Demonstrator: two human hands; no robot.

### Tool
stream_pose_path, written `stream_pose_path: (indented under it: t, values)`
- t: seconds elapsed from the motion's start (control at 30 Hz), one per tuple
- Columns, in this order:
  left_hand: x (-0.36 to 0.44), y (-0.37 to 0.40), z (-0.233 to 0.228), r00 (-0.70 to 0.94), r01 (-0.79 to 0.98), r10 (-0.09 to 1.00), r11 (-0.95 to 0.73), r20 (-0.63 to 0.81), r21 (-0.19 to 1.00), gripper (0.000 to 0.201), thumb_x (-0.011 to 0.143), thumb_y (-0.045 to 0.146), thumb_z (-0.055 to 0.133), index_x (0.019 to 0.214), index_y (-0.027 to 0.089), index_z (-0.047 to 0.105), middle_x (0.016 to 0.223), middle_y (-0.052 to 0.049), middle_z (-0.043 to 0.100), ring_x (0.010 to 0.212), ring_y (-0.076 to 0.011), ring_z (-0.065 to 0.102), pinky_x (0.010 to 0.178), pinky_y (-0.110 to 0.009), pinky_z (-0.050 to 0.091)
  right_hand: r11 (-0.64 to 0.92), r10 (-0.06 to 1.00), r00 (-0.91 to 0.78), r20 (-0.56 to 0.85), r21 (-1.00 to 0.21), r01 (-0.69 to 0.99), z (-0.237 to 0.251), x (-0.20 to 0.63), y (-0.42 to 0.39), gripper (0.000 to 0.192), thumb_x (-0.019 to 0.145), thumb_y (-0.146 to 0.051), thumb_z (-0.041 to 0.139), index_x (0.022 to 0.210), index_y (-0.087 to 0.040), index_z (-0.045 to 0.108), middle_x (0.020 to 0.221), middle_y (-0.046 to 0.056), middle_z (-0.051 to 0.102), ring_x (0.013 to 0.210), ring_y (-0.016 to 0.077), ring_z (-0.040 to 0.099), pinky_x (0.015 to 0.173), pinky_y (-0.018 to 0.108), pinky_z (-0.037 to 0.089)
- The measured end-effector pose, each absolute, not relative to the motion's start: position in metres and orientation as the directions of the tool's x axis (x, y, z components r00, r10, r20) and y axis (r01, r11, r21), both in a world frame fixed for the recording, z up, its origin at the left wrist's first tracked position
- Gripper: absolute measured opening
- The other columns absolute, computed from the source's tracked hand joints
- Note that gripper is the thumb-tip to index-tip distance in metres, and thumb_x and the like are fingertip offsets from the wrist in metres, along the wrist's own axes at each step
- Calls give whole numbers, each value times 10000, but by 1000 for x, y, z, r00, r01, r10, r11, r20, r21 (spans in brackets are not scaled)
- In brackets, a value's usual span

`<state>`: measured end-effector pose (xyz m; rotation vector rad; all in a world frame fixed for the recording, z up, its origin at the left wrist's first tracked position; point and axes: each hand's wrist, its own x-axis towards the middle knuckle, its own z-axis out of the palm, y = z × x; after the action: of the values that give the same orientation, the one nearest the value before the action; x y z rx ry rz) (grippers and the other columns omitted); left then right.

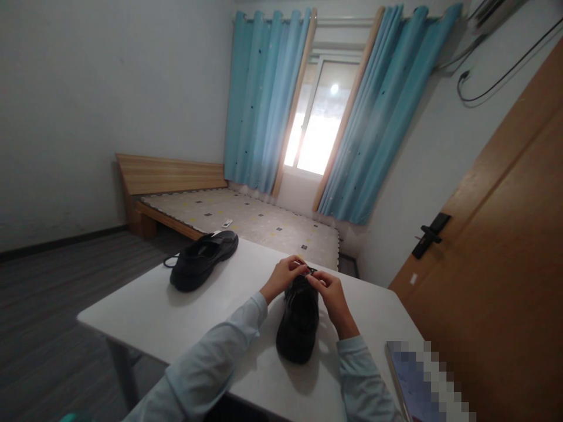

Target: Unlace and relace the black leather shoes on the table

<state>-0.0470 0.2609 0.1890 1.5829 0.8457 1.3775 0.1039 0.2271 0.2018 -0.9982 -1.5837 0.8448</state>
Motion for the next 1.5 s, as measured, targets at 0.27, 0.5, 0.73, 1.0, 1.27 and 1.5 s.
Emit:
stream_pose_path:
  t: [0.27, 0.5, 0.73, 1.0, 1.27, 1.5]
  values:
    - [-50, 260, 192, -44, 237, 866, -475, 498, 847, 224, 660, 346, 691, 822, 194, 668, 805, -40, 682, 781, -190, 615, 714, -278, 463, 425, 905, -65, 420, -896, 130, 200, 108, 231, 244, 705, -413, 670, 727, -170, 670, 659, 7, 640, 662, 164, 568, 650, 287, 444]
    - [-55, 254, 203, 250, 320, 862, -503, 441, 803, 401, 804, 471, 479, 659, 161, 690, 611, -2, 650, 614, -141, 563, 605, -221, 395, 456, 890, -34, 456, -882, 118, 190, 111, 241, 260, 717, -429, 663, 775, -180, 617, 703, 11, 628, 679, 163, 569, 652, 287, 449]
    - [-54, 253, 203, 379, 201, 854, -452, 356, 869, 433, 743, 512, 541, 601, 121, 663, 570, -9, 613, 576, -129, 535, 537, -207, 376, 456, 889, -18, 458, -882, 117, 187, 111, 243, 276, 717, -449, 655, 771, -189, 579, 686, 1, 605, 664, 162, 565, 644, 287, 451]
    - [-53, 253, 198, 456, 81, 813, -442, 361, 893, 347, 677, 458, 662, 731, 119, 711, 657, -31, 665, 609, -138, 563, 586, -228, 409, 450, 891, -4, 453, -884, 123, 184, 111, 246, 245, 706, -408, 666, 760, -194, 561, 678, -7, 602, 641, 157, 559, 608, 273, 427]
    - [-50, 259, 188, 410, 122, 819, -486, 402, 865, 286, 623, 397, 722, 674, 122, 658, 623, -11, 620, 584, -115, 520, 562, -216, 391, 485, 873, -29, 487, -861, 150, 189, 109, 241, 234, 715, -399, 663, 766, -198, 553, 682, -8, 598, 644, 155, 562, 605, 270, 427]
    - [-48, 255, 193, 355, 283, 826, -542, 439, 791, 205, 649, 322, 704, 722, 139, 648, 706, 0, 623, 667, -118, 534, 641, -215, 417, 494, 869, -65, 490, -863, 108, 192, 108, 238, 195, 733, -351, 657, 783, -197, 549, 683, -11, 590, 669, 152, 575, 587, 251, 427]
